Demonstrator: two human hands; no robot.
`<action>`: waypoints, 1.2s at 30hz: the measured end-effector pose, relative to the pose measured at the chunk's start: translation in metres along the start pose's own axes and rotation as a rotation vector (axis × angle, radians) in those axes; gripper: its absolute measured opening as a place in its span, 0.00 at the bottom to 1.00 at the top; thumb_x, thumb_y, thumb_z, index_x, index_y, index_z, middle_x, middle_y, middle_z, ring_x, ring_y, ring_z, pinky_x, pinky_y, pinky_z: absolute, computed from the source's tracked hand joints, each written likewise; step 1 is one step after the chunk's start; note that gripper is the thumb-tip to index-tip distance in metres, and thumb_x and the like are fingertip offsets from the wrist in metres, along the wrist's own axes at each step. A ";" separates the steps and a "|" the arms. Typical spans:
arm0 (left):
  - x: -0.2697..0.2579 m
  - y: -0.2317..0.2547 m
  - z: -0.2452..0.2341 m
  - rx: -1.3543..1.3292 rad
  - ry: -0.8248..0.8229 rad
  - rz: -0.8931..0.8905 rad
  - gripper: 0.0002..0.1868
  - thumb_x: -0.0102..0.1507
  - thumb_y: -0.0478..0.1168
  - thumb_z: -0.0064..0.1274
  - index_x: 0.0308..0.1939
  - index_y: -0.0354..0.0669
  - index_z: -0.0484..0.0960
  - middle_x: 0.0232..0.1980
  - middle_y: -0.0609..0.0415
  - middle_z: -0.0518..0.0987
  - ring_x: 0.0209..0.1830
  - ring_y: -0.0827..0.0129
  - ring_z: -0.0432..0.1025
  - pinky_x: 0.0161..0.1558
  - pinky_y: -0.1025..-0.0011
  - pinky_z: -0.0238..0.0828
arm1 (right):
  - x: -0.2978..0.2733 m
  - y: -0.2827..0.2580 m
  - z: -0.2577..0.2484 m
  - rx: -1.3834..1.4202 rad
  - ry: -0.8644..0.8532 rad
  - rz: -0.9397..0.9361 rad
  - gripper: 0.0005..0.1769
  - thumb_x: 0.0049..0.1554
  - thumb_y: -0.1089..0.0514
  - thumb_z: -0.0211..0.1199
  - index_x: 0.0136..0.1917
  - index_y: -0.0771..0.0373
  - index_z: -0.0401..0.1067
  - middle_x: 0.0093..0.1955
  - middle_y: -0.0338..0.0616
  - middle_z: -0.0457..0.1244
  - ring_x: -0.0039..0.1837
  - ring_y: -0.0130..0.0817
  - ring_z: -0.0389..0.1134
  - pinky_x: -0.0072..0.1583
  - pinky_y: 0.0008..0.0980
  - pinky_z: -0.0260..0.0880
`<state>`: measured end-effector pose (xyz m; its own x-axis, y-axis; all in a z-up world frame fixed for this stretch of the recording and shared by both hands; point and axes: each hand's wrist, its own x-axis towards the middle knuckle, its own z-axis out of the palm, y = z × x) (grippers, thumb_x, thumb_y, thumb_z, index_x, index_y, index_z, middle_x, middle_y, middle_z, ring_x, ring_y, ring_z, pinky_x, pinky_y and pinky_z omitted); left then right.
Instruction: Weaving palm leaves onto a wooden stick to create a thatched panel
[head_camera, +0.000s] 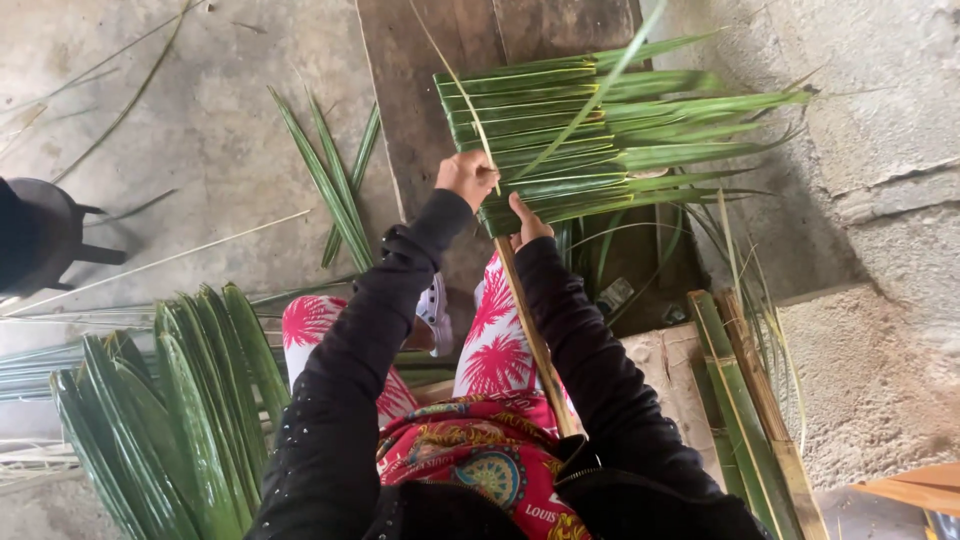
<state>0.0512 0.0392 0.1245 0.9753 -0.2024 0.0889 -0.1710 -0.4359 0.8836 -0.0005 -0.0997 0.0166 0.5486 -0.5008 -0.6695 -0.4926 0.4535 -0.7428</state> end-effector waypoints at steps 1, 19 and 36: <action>-0.003 0.003 0.001 0.000 0.001 0.000 0.04 0.57 0.33 0.61 0.36 0.38 0.86 0.31 0.38 0.83 0.27 0.53 0.81 0.27 0.61 0.84 | -0.007 -0.004 0.001 0.000 0.000 -0.001 0.60 0.34 0.35 0.87 0.59 0.83 0.64 0.41 0.66 0.62 0.39 0.39 0.69 0.47 0.37 0.75; -0.018 -0.005 0.020 0.267 0.039 0.010 0.04 0.63 0.43 0.58 0.36 0.52 0.78 0.34 0.49 0.85 0.39 0.48 0.81 0.44 0.50 0.76 | -0.006 -0.008 -0.005 -0.009 -0.023 0.015 0.68 0.33 0.32 0.86 0.65 0.83 0.58 0.35 0.61 0.59 0.38 0.40 0.68 0.50 0.41 0.76; -0.005 -0.019 0.040 0.498 -0.095 -0.004 0.07 0.60 0.47 0.55 0.32 0.53 0.77 0.34 0.52 0.84 0.40 0.50 0.81 0.44 0.54 0.80 | -0.005 -0.014 0.003 0.007 -0.026 0.024 0.51 0.36 0.39 0.85 0.63 0.72 0.74 0.64 0.70 0.62 0.51 0.47 0.71 0.50 0.41 0.76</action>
<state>0.0441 0.0139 0.0888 0.9629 -0.2689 0.0233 -0.2361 -0.7976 0.5551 0.0061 -0.1014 0.0302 0.5546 -0.4703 -0.6865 -0.5009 0.4700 -0.7267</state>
